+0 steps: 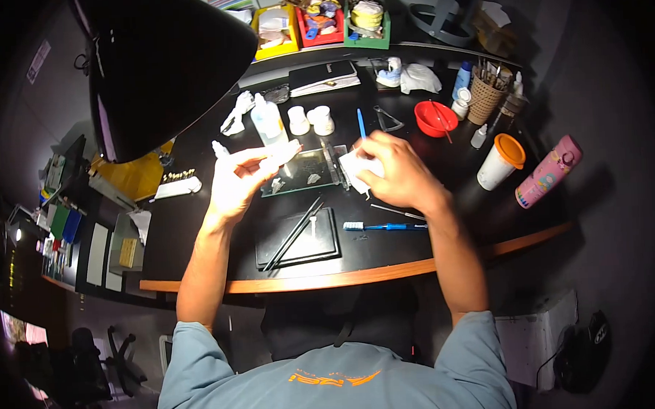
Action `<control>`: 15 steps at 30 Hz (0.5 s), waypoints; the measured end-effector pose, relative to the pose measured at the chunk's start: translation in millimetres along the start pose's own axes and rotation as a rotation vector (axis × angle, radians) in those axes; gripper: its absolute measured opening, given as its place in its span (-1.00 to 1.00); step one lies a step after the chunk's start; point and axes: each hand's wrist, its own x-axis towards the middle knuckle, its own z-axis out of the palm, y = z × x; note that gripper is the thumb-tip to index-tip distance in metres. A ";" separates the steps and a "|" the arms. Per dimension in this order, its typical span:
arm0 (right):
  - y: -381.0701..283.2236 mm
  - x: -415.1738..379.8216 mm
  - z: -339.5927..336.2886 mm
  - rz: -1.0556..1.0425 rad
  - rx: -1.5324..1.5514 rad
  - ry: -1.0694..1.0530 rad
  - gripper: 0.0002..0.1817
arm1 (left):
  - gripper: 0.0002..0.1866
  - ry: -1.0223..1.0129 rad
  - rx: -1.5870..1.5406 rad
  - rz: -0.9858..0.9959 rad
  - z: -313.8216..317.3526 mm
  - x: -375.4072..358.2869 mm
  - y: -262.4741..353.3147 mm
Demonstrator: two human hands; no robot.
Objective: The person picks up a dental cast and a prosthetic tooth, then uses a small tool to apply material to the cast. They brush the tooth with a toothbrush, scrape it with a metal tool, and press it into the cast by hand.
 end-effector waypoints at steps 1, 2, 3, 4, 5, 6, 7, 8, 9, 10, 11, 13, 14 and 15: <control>-10.2 9.3 11.0 -0.024 0.177 0.089 -0.59 | -0.63 -0.027 -0.008 -0.010 2.8 0.9 -1.7; -17.4 17.4 21.2 -0.052 0.356 0.175 -0.51 | -0.62 -0.035 -0.038 -0.016 6.8 1.0 -2.1; -22.9 21.8 29.0 -0.063 0.456 0.180 -0.50 | -0.62 -0.037 -0.067 -0.024 12.0 0.2 -1.1; -26.8 24.3 36.1 -0.078 0.559 0.180 -0.48 | -0.61 -0.033 -0.094 -0.031 16.3 -1.1 -0.2; -27.8 25.2 43.9 -0.074 0.657 0.172 -0.50 | -0.62 -0.029 -0.137 -0.026 20.0 -3.7 -0.5; -25.3 24.9 52.1 -0.019 0.731 0.148 -0.56 | -0.63 -0.027 -0.147 -0.046 21.3 -6.6 -0.8; -20.0 23.9 60.3 -0.013 0.783 0.134 -0.61 | -0.63 -0.028 -0.180 -0.039 23.3 -8.3 -2.2; -16.6 21.9 67.2 -0.003 0.836 0.120 -0.66 | -0.64 -0.029 -0.214 -0.035 23.7 -10.5 -4.1; -22.9 20.3 68.3 0.007 0.846 0.162 -0.75 | -0.65 -0.038 -0.216 -0.049 21.8 -13.3 -6.3; -22.7 19.4 70.7 0.004 0.839 0.160 -0.76 | -0.67 -0.050 -0.220 -0.064 20.5 -15.8 -8.9; -21.0 17.5 72.4 0.002 0.830 0.159 -0.78 | -0.68 -0.063 -0.226 -0.078 19.7 -17.4 -11.4; -19.3 13.7 74.6 -0.013 0.819 0.168 -0.79 | -0.70 -0.071 -0.248 -0.102 19.6 -18.4 -12.3; -18.1 13.1 74.0 -0.056 0.781 0.151 -0.79 | -0.71 -0.075 -0.260 -0.114 19.7 -18.5 -13.9; -16.4 13.0 73.0 -0.099 0.744 0.134 -0.78 | -0.79 -0.033 -0.315 -0.161 20.3 -18.4 -19.2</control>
